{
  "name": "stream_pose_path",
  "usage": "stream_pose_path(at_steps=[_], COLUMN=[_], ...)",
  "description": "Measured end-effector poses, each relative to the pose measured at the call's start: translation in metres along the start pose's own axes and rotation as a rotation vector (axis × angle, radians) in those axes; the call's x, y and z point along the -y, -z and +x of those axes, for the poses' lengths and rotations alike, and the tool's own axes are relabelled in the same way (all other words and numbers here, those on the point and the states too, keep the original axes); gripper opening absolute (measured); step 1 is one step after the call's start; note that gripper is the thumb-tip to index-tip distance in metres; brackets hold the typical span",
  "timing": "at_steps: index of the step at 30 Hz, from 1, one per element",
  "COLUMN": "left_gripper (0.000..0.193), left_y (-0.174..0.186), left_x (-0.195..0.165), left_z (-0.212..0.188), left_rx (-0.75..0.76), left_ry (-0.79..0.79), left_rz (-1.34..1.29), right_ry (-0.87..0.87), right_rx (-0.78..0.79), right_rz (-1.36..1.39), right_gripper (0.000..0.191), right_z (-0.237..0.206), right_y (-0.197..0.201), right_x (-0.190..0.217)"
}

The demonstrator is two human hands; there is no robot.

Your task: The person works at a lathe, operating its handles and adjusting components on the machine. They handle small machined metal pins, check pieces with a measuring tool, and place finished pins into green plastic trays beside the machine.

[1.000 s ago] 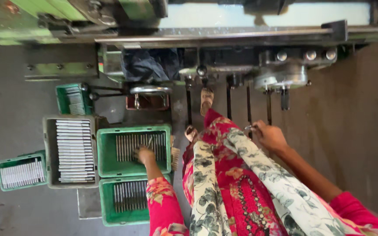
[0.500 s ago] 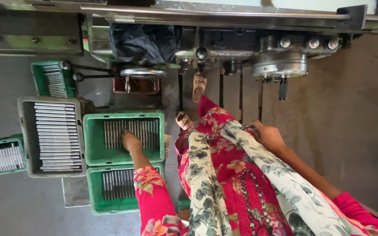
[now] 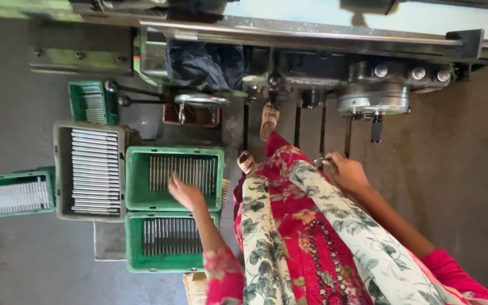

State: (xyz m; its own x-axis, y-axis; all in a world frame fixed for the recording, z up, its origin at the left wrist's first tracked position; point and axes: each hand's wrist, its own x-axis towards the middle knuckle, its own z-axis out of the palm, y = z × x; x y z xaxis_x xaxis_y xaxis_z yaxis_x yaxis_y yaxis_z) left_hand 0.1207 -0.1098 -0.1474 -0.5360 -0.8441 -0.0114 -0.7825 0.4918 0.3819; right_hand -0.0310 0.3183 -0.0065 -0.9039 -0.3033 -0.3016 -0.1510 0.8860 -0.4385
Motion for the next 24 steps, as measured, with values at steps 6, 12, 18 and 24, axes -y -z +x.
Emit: stream_pose_path(at_steps=[6, 12, 18, 24], left_gripper=[0.054, 0.106, 0.078, 0.078], left_y=[0.056, 0.062, 0.074, 0.094], left_x=[0.053, 0.07, 0.058, 0.039], left_z=[-0.041, -0.075, -0.109, -0.146], left_rx=[-0.137, 0.355, 0.511, 0.629], left_ry=[0.513, 0.387, 0.076, -0.09], left_rz=[0.244, 0.229, 0.362, 0.349], right_ry=[-0.092, 0.005, 0.039, 0.023], right_rx=[-0.005, -0.046, -0.099, -0.125], right_rz=[0.064, 0.022, 0.052, 0.085], right_gripper=[0.023, 0.023, 0.024, 0.027], right_z=[-0.001, -0.003, -0.005, -0.006], right_y=[0.005, -0.002, -0.014, -0.018], right_x=[0.006, -0.008, -0.017, -0.02])
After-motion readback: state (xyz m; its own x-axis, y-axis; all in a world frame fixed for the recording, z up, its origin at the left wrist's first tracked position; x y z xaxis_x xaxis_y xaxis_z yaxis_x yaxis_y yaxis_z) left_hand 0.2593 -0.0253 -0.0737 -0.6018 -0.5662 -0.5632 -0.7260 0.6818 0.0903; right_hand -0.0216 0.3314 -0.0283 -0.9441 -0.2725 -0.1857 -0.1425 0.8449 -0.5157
